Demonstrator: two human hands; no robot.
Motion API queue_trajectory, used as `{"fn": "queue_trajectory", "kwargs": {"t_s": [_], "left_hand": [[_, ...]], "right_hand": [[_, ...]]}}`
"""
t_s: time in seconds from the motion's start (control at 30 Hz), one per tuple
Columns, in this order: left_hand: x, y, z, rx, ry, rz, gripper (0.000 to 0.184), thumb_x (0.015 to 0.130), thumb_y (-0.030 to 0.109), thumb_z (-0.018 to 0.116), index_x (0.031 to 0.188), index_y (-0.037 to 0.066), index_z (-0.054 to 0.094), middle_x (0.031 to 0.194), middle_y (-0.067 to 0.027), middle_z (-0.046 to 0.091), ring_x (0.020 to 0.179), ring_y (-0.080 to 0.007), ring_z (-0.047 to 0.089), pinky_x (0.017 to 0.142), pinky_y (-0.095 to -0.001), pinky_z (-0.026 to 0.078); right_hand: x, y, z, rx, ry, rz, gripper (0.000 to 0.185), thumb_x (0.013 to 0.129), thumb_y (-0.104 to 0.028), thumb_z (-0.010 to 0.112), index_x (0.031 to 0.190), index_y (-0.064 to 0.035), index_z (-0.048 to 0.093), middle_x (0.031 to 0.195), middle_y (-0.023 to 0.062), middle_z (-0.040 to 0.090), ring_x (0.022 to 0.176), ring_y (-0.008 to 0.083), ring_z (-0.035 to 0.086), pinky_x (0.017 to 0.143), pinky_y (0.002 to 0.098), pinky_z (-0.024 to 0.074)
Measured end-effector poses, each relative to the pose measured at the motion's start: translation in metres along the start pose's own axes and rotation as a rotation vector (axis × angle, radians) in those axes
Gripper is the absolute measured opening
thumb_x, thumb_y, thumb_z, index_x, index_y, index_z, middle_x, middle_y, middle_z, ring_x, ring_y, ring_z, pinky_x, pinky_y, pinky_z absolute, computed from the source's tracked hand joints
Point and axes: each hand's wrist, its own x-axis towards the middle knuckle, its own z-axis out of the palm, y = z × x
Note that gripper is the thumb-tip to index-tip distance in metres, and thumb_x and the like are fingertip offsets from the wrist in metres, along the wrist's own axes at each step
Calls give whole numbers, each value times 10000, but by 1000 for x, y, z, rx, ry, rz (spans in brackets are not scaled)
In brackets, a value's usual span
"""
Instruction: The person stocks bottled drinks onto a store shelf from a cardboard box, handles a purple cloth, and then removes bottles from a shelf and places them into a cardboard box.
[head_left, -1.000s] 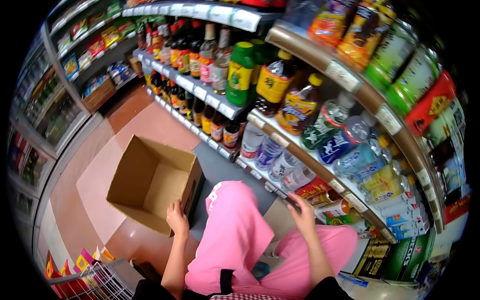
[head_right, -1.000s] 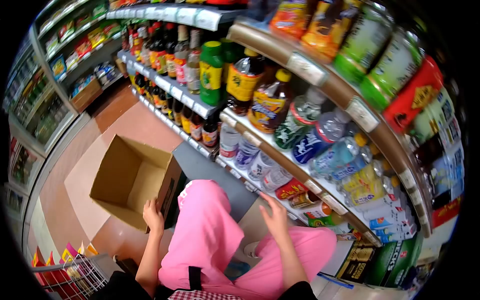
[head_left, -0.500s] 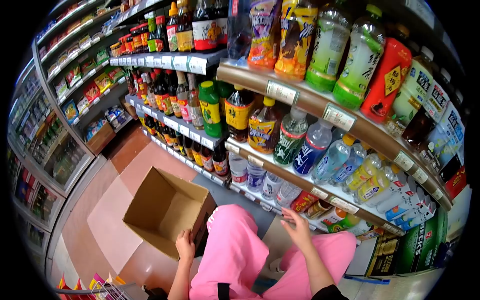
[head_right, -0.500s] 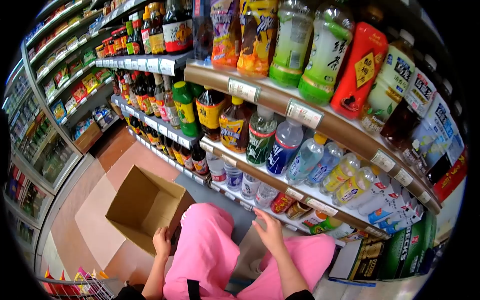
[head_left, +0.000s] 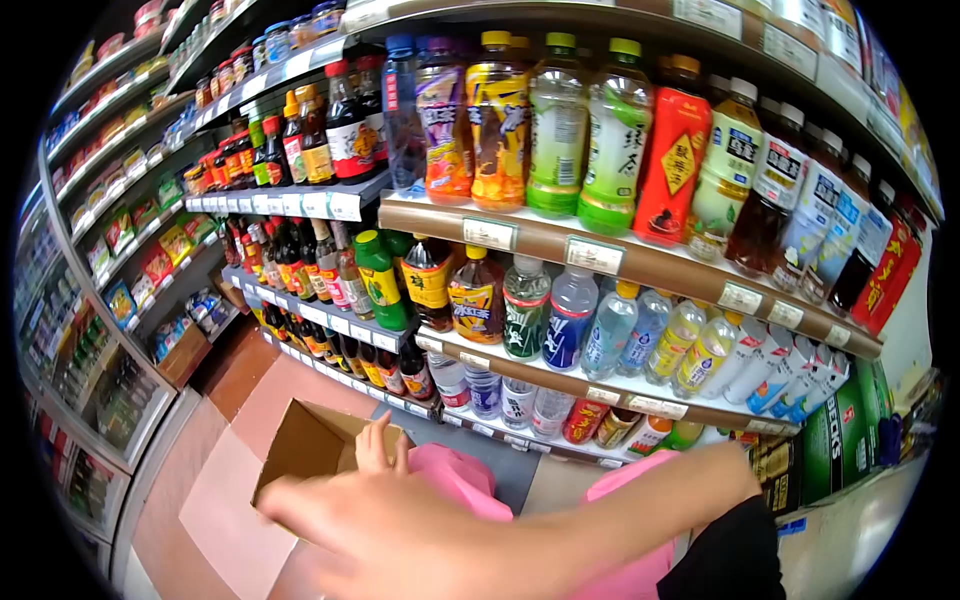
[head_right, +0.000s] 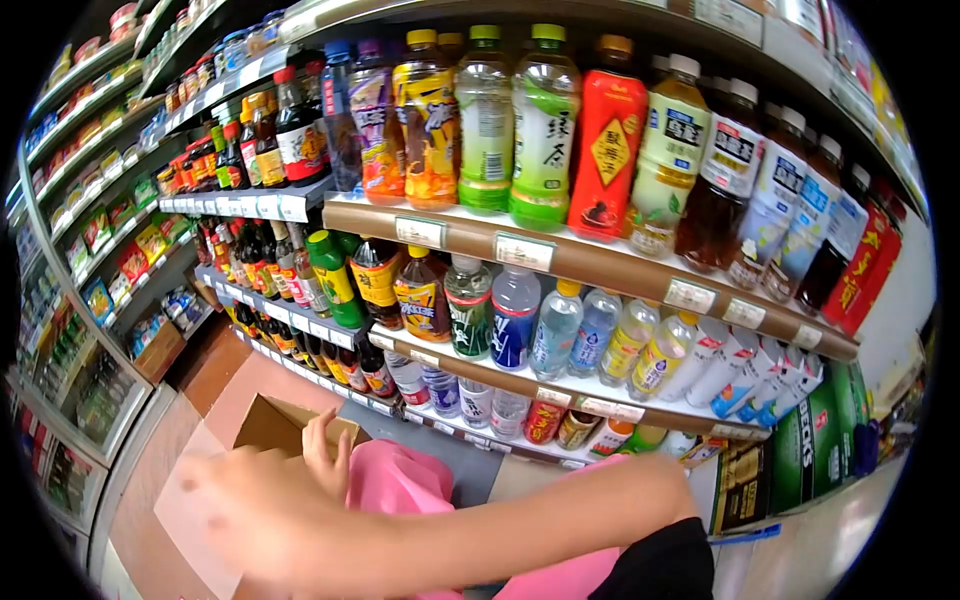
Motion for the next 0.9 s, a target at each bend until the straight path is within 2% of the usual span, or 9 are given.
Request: {"fn": "queue_trajectory", "kwargs": {"t_s": [0.1,0.17,0.23,0.33,0.4,0.53,0.63,0.73,0.9], "left_hand": [[27,41,10,-61,-56,88,375,856,66,645,1226,21,593,1113,-164,615,1070,-350,554,947,-427,424],[33,59,23,-141,-85,102,346,858,70,651,1194,6,604,1115,-170,621,1071,-352,555,955,-424,423],[33,65,39,-142,-100,169,339,856,76,659,1185,9,607,1093,-159,626,1053,-348,564,926,-418,431],[27,73,62,-152,-158,204,332,857,84,655,1184,36,614,1035,-143,620,984,-336,567,869,-420,438],[20,71,78,-156,-202,209,341,853,93,655,1187,43,612,1033,-142,619,974,-340,567,861,-422,440],[8,59,97,-129,-265,184,342,846,103,659,1181,46,613,1024,-136,625,977,-340,571,858,-430,444],[3,46,98,-119,-303,139,344,842,102,661,1179,46,614,1020,-133,630,981,-341,574,858,-428,448],[-2,34,106,-151,-296,105,351,838,97,659,1183,48,611,1028,-146,631,978,-357,574,858,-437,468],[1,30,114,-187,-261,108,346,829,72,675,1171,57,619,1022,-145,636,967,-347,595,846,-416,479]], "right_hand": [[12,-71,0,73,-99,-20,188,685,-124,660,703,62,678,645,236,638,626,358,685,530,449,540],[13,-84,17,25,-31,-30,174,670,-129,671,678,44,673,653,236,639,629,365,683,518,445,531],[0,-99,9,15,59,-37,172,666,-132,675,678,40,668,663,233,645,641,367,685,522,444,533],[3,-116,-18,12,-146,94,173,669,-125,667,678,48,654,672,224,650,651,362,686,524,439,535],[4,-114,-15,33,-163,130,170,674,-113,655,694,55,644,671,213,649,650,354,684,521,433,534],[-18,-100,-4,45,166,-31,153,684,-91,640,744,50,624,659,189,635,626,340,674,499,423,524],[-8,-95,6,-173,264,-33,157,680,-89,646,778,31,615,659,169,629,623,316,673,479,404,508],[-5,-97,0,-473,230,-19,190,663,-113,669,791,16,614,678,146,637,640,280,672,475,368,494],[-1,-81,-3,-972,252,77,283,619,-210,716,809,-24,617,779,96,659,714,231,654,574,350,505]]}}
